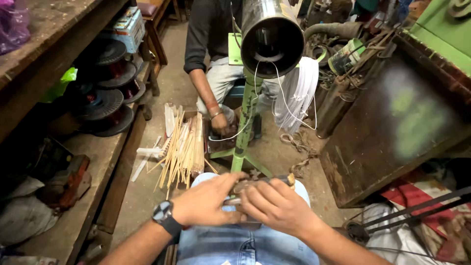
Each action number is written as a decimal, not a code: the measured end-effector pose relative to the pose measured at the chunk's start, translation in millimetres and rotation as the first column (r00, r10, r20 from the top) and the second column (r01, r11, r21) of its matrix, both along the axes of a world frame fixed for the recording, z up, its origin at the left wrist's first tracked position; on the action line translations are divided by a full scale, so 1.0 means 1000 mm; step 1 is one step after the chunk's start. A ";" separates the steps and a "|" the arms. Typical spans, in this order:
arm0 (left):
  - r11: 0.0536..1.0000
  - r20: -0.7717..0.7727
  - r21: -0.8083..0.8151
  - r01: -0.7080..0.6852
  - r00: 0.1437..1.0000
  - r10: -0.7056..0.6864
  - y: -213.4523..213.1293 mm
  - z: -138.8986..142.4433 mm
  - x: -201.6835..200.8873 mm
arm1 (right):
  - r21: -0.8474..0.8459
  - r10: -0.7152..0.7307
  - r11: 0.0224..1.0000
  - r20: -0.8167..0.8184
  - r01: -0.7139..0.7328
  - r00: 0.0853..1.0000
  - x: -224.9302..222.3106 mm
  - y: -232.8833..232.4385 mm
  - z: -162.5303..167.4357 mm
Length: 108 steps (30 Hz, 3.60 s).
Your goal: The person coils a length of white wire by hand on their lap, then places the coil into a metal drum mounted on a stand. They use a wooden rod to press the coil into the drum and tap it with a hammer, then adjust the wire inside the drum.
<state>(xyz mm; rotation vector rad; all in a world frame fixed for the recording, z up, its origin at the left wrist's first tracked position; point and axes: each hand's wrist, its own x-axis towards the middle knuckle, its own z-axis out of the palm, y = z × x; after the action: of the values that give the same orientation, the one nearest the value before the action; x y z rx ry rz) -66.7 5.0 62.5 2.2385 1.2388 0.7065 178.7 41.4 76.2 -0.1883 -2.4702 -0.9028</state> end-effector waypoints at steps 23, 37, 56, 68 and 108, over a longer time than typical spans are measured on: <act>0.503 -0.036 0.835 0.221 0.936 -0.351 0.009 0.078 0.064 | -0.698 -0.689 0.472 -0.673 -0.539 0.268 0.141 -0.009 -0.049; 0.382 0.182 0.924 0.021 0.855 -0.487 0.119 0.083 0.108 | -0.571 -0.436 0.633 -0.821 -0.523 0.368 0.129 -0.021 -0.050; 0.490 0.389 0.856 -0.164 0.829 -0.402 0.122 0.080 0.124 | -0.800 -0.704 0.589 -0.440 0.113 0.557 0.130 0.016 -0.078; 0.492 0.534 0.808 -0.324 0.757 -0.377 0.124 0.094 0.127 | -0.710 -0.627 0.698 -0.542 0.094 0.560 0.123 0.021 -0.090; 0.599 0.587 0.737 -0.313 0.736 -0.337 0.146 0.082 0.123 | -0.607 -0.532 0.787 -0.577 0.110 0.620 0.105 0.034 -0.072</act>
<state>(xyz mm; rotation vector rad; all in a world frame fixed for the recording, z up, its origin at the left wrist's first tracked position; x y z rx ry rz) 56.2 151.1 144.0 2.1598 0.5058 2.2325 283.6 75.7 3.8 -1.0351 -1.8372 -0.1495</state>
